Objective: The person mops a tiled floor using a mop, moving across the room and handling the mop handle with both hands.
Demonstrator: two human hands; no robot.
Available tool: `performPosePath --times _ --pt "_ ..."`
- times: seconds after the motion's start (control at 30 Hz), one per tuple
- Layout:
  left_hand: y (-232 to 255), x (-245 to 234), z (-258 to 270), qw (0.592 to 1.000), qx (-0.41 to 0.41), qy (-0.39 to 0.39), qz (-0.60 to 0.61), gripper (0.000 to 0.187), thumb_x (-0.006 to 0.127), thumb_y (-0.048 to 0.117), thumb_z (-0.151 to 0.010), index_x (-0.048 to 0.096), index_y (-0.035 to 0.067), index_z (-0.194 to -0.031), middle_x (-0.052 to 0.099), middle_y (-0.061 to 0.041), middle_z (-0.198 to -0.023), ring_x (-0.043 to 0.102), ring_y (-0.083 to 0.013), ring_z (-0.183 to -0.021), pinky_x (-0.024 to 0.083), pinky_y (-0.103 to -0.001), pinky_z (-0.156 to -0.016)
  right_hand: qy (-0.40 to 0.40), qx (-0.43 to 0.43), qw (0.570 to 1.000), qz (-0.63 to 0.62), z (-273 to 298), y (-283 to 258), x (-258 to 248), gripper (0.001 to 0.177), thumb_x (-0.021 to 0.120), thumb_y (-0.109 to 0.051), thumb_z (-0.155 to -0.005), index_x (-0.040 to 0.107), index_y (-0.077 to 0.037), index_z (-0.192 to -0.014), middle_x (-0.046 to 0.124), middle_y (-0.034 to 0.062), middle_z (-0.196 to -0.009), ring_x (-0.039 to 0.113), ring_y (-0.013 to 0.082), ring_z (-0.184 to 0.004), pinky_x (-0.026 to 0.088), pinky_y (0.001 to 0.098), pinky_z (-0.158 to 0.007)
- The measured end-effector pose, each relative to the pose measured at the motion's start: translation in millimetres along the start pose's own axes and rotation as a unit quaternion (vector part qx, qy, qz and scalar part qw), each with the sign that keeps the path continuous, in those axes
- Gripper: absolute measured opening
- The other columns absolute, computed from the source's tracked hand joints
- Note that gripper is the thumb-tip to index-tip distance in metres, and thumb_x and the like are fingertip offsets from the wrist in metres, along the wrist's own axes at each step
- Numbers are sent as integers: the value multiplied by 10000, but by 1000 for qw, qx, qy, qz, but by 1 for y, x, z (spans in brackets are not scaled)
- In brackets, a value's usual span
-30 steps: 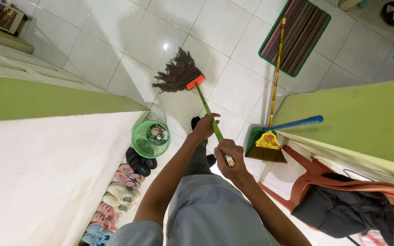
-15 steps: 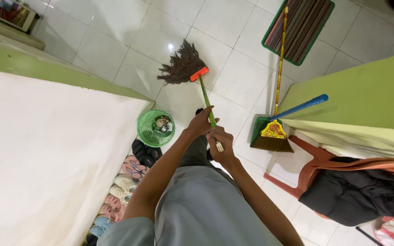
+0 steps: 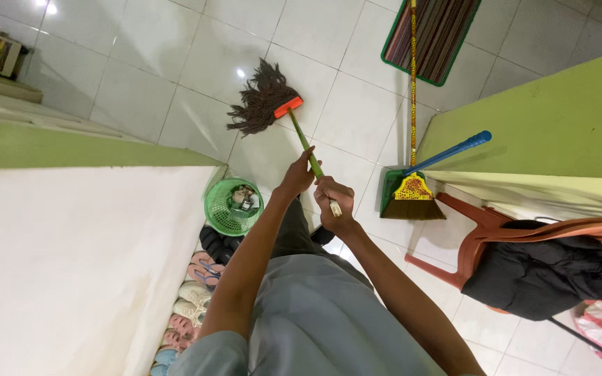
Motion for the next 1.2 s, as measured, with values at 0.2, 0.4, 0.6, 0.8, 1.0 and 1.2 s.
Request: performPosePath --times 0.2,0.4,0.6,0.8,1.0,1.2 --pt "-18 -30 -49 1000 -13 -1 -18 654 628 332 -1003 364 141 -1569 720 -205 -1074 737 -355 -881 551 -460 -763 -7 9 1000 -26 -35 25 26 177 532 147 -836 508 60 -685 527 141 -661 527 251 -604 548 439 -887" --pt "-6 -99 -97 986 91 137 10 910 731 201 -875 165 17 -1564 549 -358 -1367 710 -382 -910 607 -413 -692 -14 4 999 -30 -95 58 54 165 518 170 -806 530 56 -687 562 152 -663 546 250 -602 540 420 -853" --pt "-4 -172 -89 974 -62 159 147 724 609 257 -1023 187 49 -1574 564 -252 -1454 759 -318 -877 574 -376 -802 -14 8 1000 -12 -174 85 64 181 513 167 -804 543 54 -666 556 149 -630 543 254 -571 538 403 -825" --pt "87 -251 -45 953 55 183 236 483 490 256 -1074 379 26 -1485 607 -206 -1422 720 -245 -1100 584 -389 -881 -37 5 999 -12 -236 88 97 256 540 154 -815 444 23 -617 487 128 -600 488 253 -546 518 390 -732" --pt "178 -312 8 910 199 234 278 347 418 257 -1173 539 20 -1394 630 -162 -1453 599 -272 -1302 466 -392 -1128 -104 -52 993 -20 -257 68 138 261 584 109 -828 442 -9 -643 468 117 -612 528 262 -562 463 350 -601" --pt "223 -323 37 927 142 188 291 216 580 201 -1032 610 69 -1200 679 -79 -1363 668 -243 -1206 549 -352 -923 -193 55 971 -128 -234 114 173 122 682 -14 -767 567 -41 -796 594 90 -734 581 251 -635 472 318 -573"
Point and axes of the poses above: each hand's wrist, its own z-axis away from the middle knuckle, its own x-axis out of the palm, y = z × x, the point moved 10 cm from there along -z, towards the middle knuckle
